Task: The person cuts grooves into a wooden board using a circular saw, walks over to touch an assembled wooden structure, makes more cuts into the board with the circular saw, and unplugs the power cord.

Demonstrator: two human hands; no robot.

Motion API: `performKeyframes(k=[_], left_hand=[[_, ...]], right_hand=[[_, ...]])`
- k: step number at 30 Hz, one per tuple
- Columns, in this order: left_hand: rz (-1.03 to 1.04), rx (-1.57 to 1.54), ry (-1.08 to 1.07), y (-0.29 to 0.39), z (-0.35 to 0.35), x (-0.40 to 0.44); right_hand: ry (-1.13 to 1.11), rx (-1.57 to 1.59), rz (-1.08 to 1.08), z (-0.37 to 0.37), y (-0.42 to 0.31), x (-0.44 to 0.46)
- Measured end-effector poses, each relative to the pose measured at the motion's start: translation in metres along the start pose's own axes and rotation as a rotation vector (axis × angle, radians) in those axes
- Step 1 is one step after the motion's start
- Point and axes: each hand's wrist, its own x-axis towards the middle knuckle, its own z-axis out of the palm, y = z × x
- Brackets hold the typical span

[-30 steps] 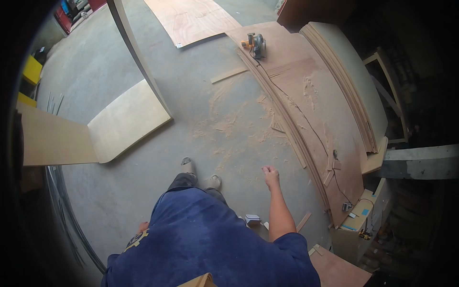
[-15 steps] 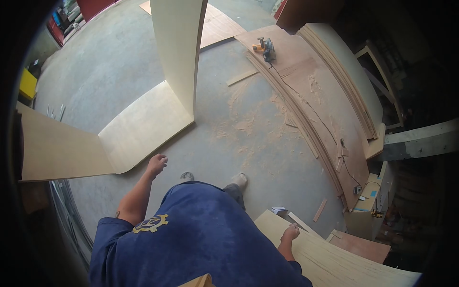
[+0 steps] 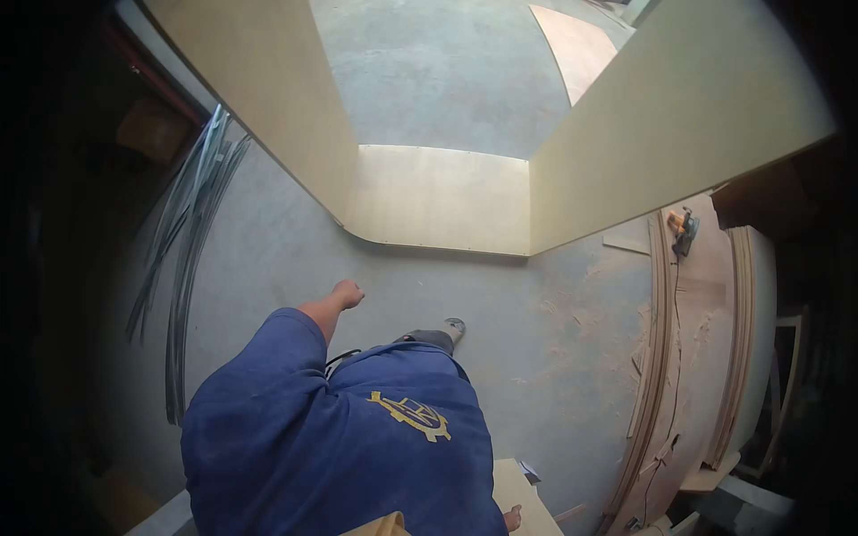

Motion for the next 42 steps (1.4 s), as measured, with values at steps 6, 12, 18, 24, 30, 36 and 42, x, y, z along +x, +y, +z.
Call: performKeyframes(k=[6,12,18,24,30,36,42], left_hand=[[0.117,-0.01,-0.028,-0.106,0.009,-0.02],[0.264,0.041,-0.115,-0.141,-0.021,-0.032],[0.326,-0.07,-0.08,-0.177,-0.071,-0.024],[0.357,-0.052,-0.16,-0.258,-0.104,-0.008],[0.314,-0.065,-0.119,-0.402,-0.164,0.003],[-0.004,0.121,-0.055,-0.569,-0.2,0.024],[-0.032,0.021,-0.055,-0.556,-0.214,0.01]], right_hand=[[-0.023,0.903,0.316,-0.062,-0.166,-0.062],[-0.082,0.993,0.228,-0.09,-0.244,-0.126],[-0.089,1.041,0.222,-0.09,-0.294,-0.209],[-0.074,1.062,0.304,-0.071,-0.339,-0.31],[-0.07,1.057,0.418,-0.052,-0.362,-0.41],[-0.064,1.064,0.518,-0.039,-0.349,-0.486],[-0.034,1.087,0.603,-0.026,-0.319,-0.539]])
